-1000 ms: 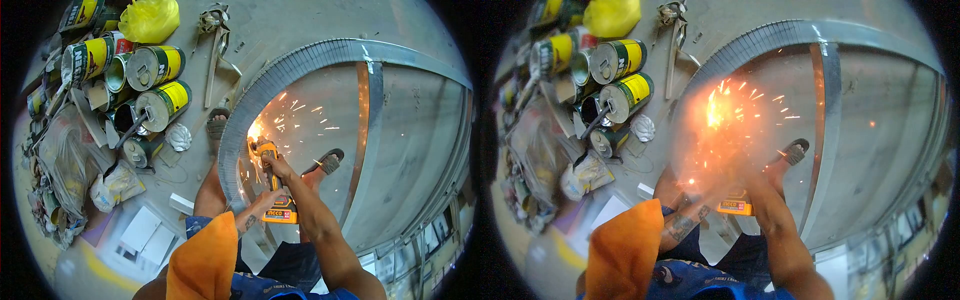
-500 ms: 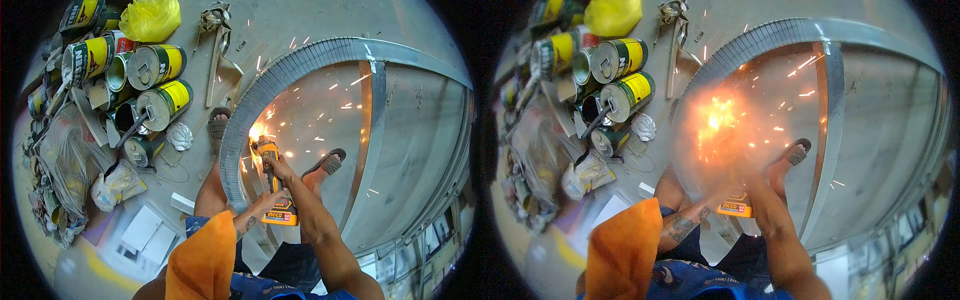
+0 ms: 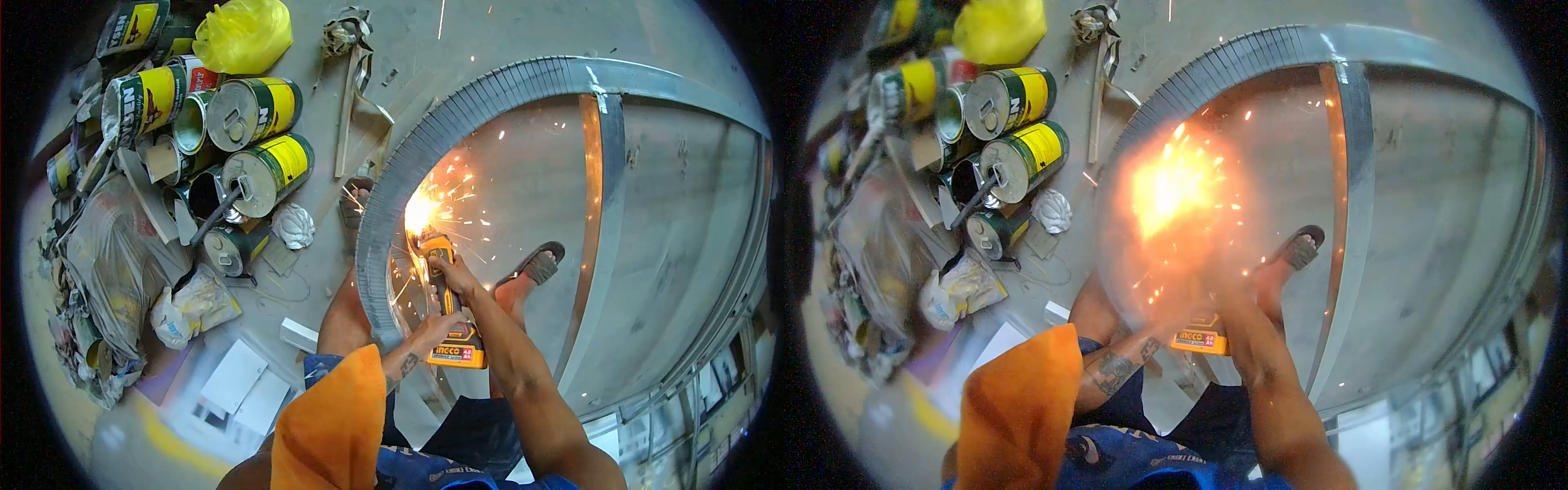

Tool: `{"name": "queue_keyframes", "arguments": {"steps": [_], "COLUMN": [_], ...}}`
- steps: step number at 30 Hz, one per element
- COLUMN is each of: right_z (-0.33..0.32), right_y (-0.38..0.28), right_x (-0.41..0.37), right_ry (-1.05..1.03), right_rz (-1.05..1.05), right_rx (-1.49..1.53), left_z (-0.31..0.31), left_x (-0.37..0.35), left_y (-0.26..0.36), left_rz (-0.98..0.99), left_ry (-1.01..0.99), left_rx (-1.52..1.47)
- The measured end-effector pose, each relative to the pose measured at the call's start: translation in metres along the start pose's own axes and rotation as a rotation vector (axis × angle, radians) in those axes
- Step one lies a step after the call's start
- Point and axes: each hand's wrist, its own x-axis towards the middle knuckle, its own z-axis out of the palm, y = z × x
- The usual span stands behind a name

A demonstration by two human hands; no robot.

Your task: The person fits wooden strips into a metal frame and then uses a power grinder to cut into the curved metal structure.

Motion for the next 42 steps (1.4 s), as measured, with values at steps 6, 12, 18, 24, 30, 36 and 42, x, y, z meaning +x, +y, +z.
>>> {"name": "queue_keyframes", "arguments": {"steps": [6, 12, 18, 24, 30, 36, 42], "right_z": [-0.003, 0.001, -0.005, 0.001, -0.008, -0.004, 0.0], "right_y": [0.011, 0.003, 0.016, 0.002, 0.002, 0.014, 0.009], "right_x": [0.008, 0.0, 0.015, -0.001, 0.009, 0.014, 0.014], "right_ry": [-0.007, -0.023, -0.061, -0.008, -0.192, -0.09, -0.059], "right_rz": [-0.027, -0.006, -0.013, 0.062, -0.03, -0.086, -0.11], "right_rx": [0.028, 0.049, 0.042, 0.051, 0.095, 0.07, 0.082], "left_z": [0.004, 0.001, 0.0, -0.004, -0.003, -0.002, 0.003], "left_x": [-0.006, -0.004, 0.003, 0.001, 0.001, 0.002, -0.012], "left_y": [0.002, 0.002, -0.002, 0.0, 0.002, 0.002, 0.016], "left_rz": [-0.005, -0.026, 0.045, 0.02, 0.005, -0.016, -0.056], "left_ry": [0.046, 0.008, 0.024, 0.019, 0.031, 0.033, 0.058], "left_rx": [0.014, -0.027, -0.026, -0.021, -0.004, 0.011, 0.036]}}
